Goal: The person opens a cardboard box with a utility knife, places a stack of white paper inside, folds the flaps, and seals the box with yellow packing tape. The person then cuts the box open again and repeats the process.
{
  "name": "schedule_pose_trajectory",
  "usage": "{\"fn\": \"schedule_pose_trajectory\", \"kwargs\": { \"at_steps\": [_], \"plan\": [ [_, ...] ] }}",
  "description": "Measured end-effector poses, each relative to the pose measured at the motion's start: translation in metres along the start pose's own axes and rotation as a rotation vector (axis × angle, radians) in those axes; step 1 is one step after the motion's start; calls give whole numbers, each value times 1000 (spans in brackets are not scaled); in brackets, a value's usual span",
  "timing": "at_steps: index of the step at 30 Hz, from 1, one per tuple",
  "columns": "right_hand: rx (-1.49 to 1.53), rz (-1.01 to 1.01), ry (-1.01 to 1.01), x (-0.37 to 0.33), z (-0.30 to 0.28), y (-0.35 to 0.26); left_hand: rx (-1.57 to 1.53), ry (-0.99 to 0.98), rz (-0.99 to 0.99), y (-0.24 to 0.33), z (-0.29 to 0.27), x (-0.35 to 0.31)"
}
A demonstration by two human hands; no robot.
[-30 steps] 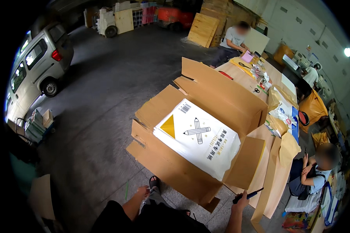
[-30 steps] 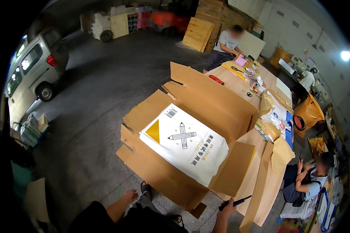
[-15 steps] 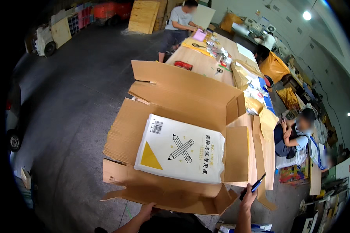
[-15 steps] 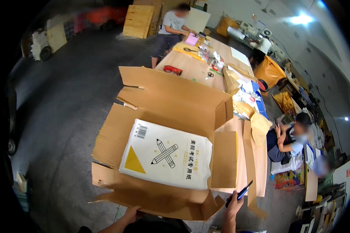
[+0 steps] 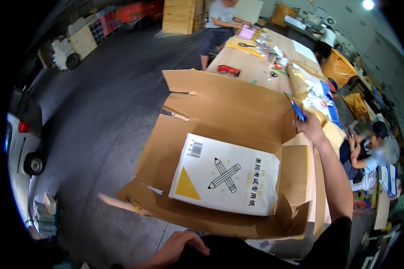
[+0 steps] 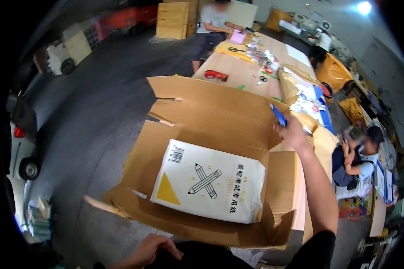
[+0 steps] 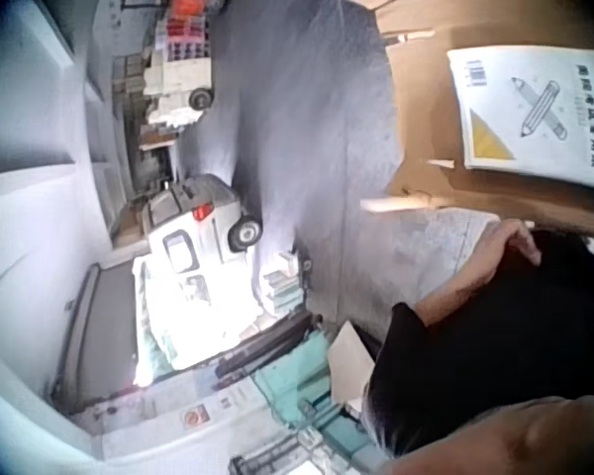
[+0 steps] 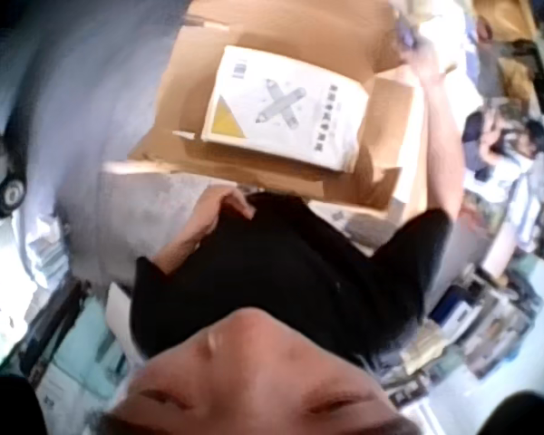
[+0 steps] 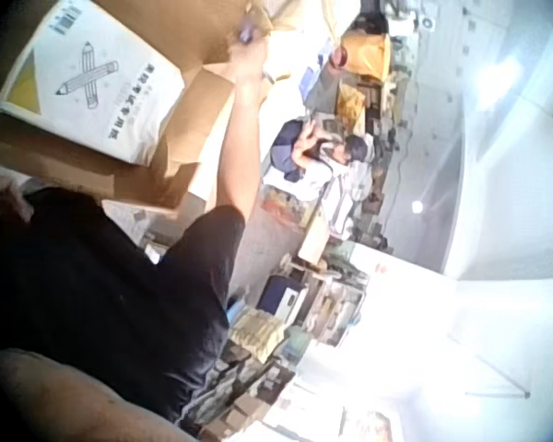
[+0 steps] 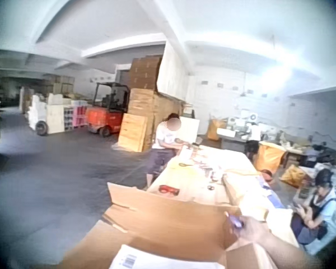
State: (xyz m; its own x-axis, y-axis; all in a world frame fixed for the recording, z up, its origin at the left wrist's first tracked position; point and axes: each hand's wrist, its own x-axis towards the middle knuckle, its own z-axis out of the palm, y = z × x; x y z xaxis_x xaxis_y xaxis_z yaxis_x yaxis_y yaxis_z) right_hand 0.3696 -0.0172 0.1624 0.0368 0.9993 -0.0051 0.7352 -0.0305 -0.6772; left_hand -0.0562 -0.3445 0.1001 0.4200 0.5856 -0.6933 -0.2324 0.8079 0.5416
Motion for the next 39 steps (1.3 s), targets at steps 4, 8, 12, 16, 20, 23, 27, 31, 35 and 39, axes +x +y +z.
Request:
{"fn": "schedule_pose_trajectory", "kwargs": {
  "at_steps": [4,8,12,16,20,23,27,31,35,39],
  "plan": [
    [-473,-253,235,113,49,-12,377,72,531,27,30,33],
    [-666,-364,287,175,110,-14,750,263,874,50,47,39],
    [-771,-293,144,195,126,-13,1072,438,994,65,43,49],
    [-711,-373,136,185,104,-29,1222,449,1039,82,33,75],
    [-598,-506,80,141,18,-84,1290,568,1272,155,6,99],
    [-365,-341,-121,102,-28,-124,1386,861,1634,271,0,109],
    [-283,-374,-104,67,-55,-129,1753,802,1868,396,29,121],
    [-360,-423,38,37,-57,-153,1884,613,1535,451,22,121],
    [-438,-397,303,24,-79,-163,1882,472,1432,466,41,105],
    [-195,-462,662,-17,-74,-180,1795,351,1608,440,30,87]
  ]
}}
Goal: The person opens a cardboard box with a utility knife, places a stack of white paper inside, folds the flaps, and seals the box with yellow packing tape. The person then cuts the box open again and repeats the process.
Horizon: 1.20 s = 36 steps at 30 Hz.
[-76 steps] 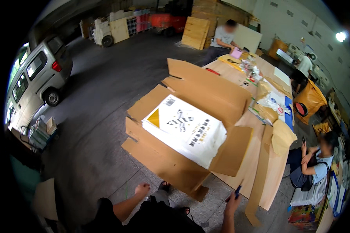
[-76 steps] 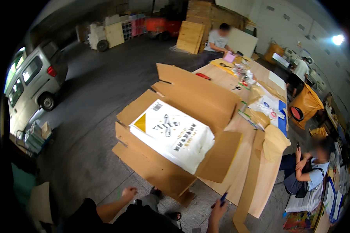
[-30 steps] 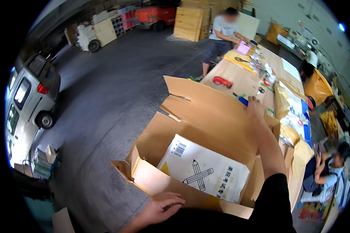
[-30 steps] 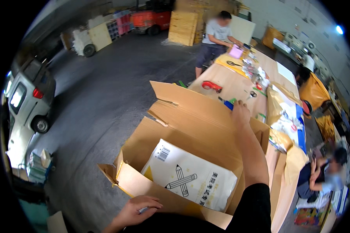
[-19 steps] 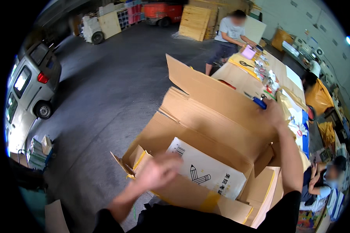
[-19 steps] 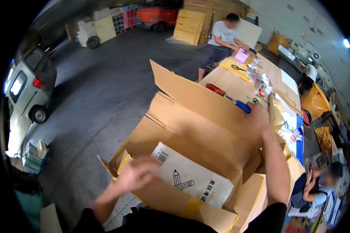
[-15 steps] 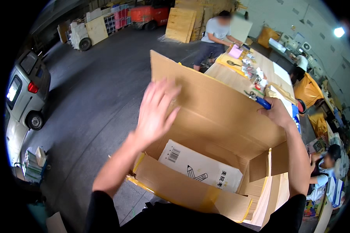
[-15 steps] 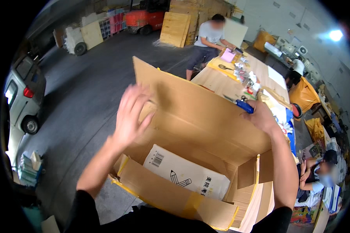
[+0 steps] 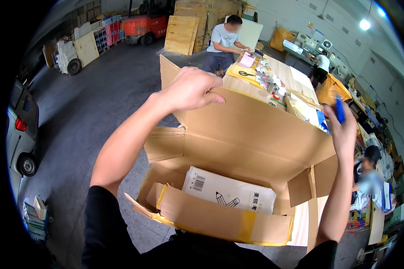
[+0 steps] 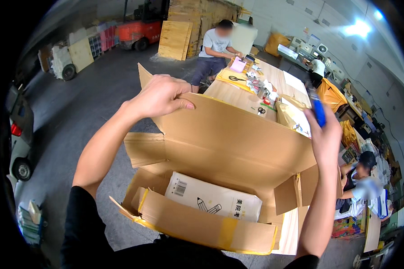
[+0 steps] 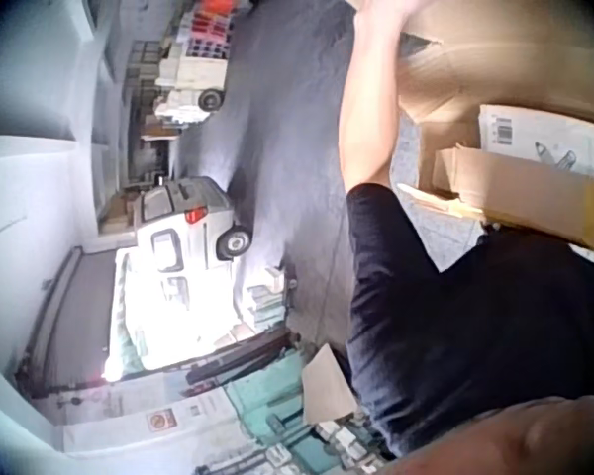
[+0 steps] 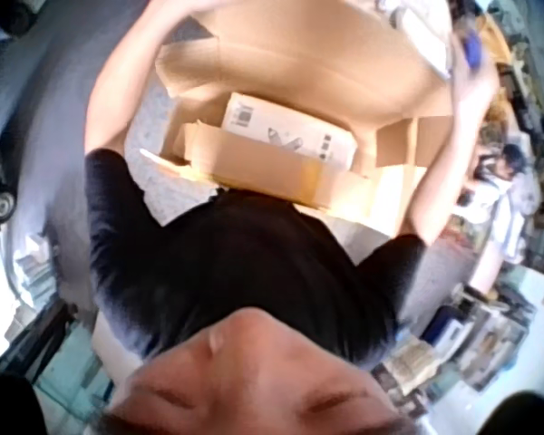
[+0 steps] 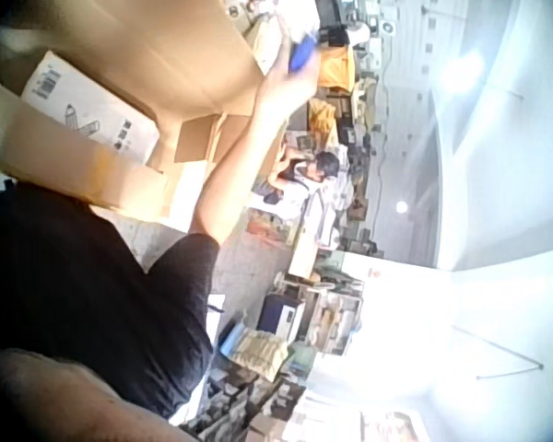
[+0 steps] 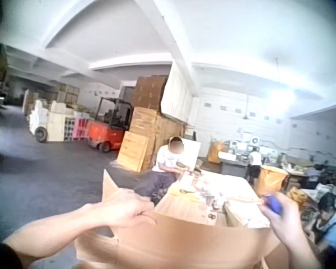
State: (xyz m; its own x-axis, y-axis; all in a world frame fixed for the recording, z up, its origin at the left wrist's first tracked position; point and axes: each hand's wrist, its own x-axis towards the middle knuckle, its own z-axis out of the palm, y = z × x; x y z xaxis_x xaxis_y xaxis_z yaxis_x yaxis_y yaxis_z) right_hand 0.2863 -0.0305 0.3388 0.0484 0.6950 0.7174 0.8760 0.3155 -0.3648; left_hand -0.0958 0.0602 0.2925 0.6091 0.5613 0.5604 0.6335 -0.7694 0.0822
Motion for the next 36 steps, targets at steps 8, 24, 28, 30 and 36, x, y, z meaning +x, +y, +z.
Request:
{"fn": "schedule_pose_trajectory", "kwargs": {
  "at_steps": [8,24,28,30,36],
  "plan": [
    [341,448,-505,-197,30,-66,-58,77,15,35,-28,-25],
    [266,-106,-651,-179,176,-153,416,326,451,9,-11,-7],
    [142,-36,-636,-179,192,-164,419,327,450,5,-10,-7],
    [123,-27,-619,-175,202,-166,405,303,446,6,-11,-10],
    [39,-112,-518,-176,208,-165,370,362,472,11,-9,-12]
  ]
}}
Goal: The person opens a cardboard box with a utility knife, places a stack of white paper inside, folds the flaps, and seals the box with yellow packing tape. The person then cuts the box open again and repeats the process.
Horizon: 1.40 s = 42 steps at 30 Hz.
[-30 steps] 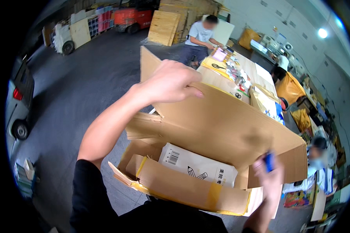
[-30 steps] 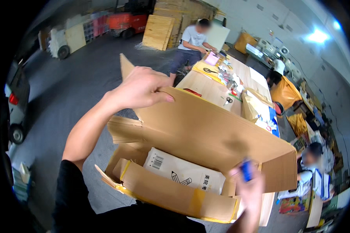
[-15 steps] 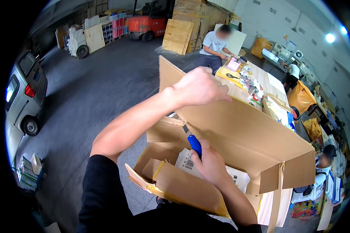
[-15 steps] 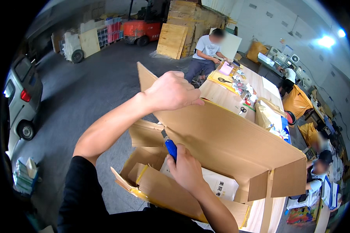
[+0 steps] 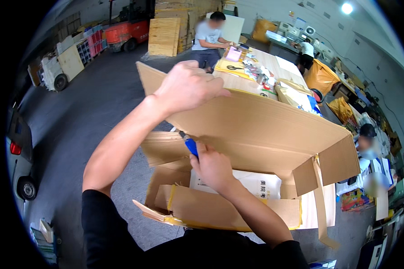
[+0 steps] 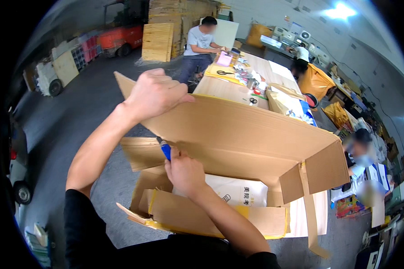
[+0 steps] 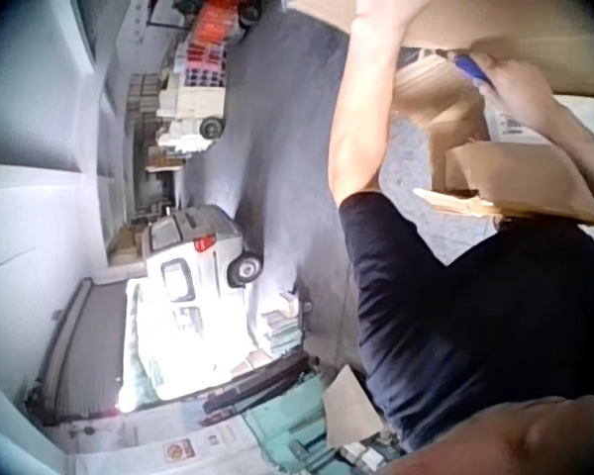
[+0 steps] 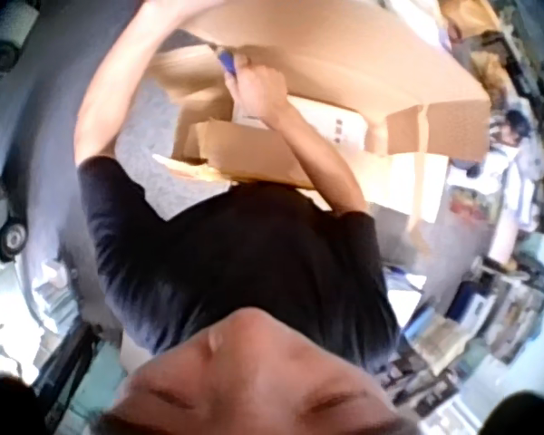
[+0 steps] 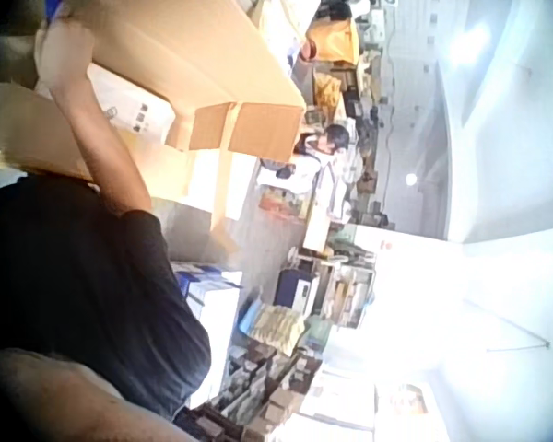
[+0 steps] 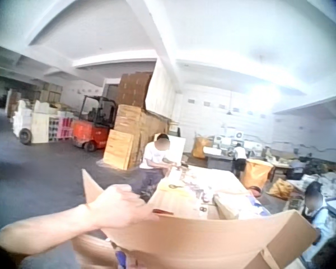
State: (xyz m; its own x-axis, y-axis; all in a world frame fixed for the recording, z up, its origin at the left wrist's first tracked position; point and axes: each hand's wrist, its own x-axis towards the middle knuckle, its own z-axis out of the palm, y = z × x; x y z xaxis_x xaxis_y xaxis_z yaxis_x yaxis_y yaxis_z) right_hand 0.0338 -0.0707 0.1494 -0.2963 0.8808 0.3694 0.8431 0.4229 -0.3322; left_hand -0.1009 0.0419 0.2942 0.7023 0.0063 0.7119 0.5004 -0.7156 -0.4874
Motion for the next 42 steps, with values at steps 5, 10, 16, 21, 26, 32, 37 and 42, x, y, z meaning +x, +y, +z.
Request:
{"fn": "schedule_pose_trajectory", "kwargs": {
  "at_steps": [5,10,16,21,26,32,37,42],
  "plan": [
    [-8,19,-19,-5,-1,3,29,-33,-12,1,-2,-1],
    [-4,14,-34,2,-2,-5,56,-19,29,4,-12,-6],
    [-49,16,-23,9,4,-12,-9,-32,28,2,-8,-3],
    [-142,-7,18,5,1,-17,13,-53,32,-1,-6,1],
    [-139,-27,75,4,1,-16,14,-64,21,-1,-7,3],
    [-183,-2,101,2,11,-18,-26,-78,-9,1,-10,4],
    [-147,37,68,-1,7,-13,-37,-99,-2,3,-15,7],
    [-152,22,96,-11,6,-7,-62,-88,6,5,-22,5]
  ]
}}
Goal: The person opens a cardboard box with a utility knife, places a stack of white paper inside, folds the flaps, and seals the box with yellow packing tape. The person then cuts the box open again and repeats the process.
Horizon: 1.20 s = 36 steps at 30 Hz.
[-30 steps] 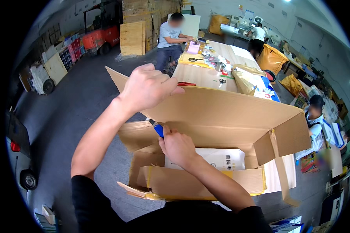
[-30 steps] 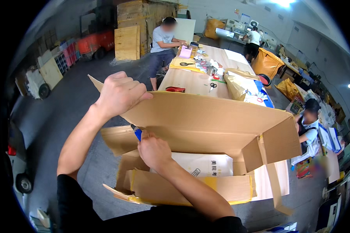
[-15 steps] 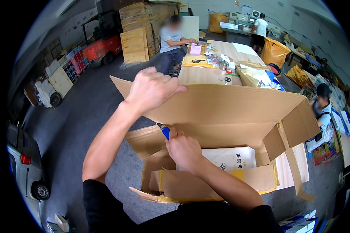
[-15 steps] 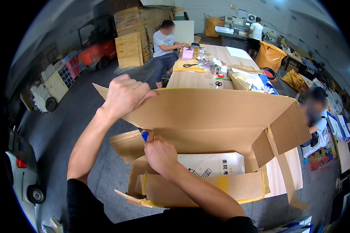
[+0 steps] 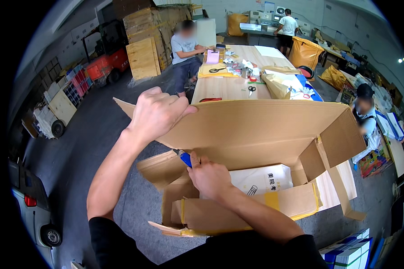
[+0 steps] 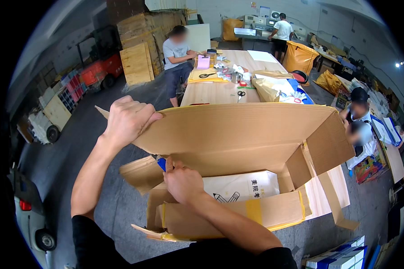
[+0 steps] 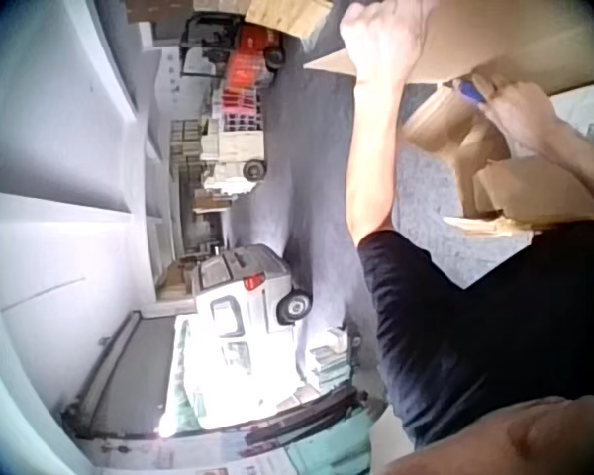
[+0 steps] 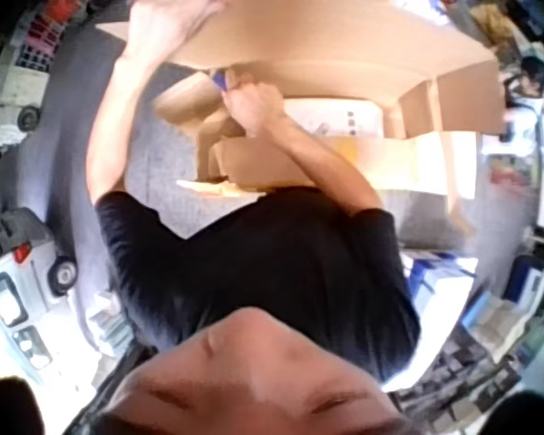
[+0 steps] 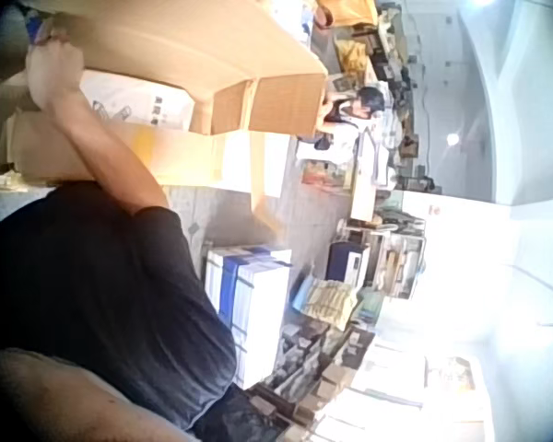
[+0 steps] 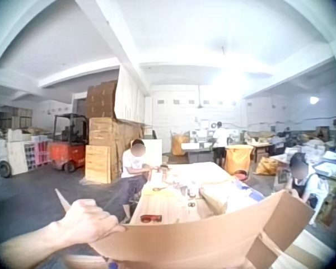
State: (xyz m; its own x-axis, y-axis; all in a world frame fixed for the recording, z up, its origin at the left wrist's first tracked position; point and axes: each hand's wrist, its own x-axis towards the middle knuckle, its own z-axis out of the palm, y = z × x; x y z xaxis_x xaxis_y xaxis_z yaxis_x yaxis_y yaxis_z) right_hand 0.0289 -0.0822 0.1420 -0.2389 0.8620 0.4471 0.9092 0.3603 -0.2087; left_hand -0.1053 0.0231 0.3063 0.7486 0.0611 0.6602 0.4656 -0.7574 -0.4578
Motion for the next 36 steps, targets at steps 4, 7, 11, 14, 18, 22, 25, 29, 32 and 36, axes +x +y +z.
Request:
{"fn": "schedule_pose_trajectory", "kwargs": {
  "at_steps": [4,7,11,14,18,22,25,29,32,36],
  "plan": [
    [-3,59,-50,-4,-13,21,-14,11,4,1,1,-2],
    [11,153,-116,-13,-35,38,-32,4,-1,2,0,-3],
    [-22,163,-76,-24,-42,51,-41,-7,-11,2,3,0],
    [-6,190,-68,-31,-49,68,-36,-30,-10,3,2,-1],
    [27,162,-45,-38,-54,77,-34,-42,1,0,3,0],
    [54,162,-25,-40,-56,81,-15,-38,4,1,0,1],
    [18,141,-38,-45,-57,89,-40,-61,-18,5,-3,2],
    [-115,248,28,-66,-66,124,-72,-70,-38,1,0,-5],
    [-153,292,73,-83,-84,156,-55,-41,-11,7,-2,4],
    [-191,320,65,-92,-93,168,-41,-49,19,6,0,11]
  ]
}}
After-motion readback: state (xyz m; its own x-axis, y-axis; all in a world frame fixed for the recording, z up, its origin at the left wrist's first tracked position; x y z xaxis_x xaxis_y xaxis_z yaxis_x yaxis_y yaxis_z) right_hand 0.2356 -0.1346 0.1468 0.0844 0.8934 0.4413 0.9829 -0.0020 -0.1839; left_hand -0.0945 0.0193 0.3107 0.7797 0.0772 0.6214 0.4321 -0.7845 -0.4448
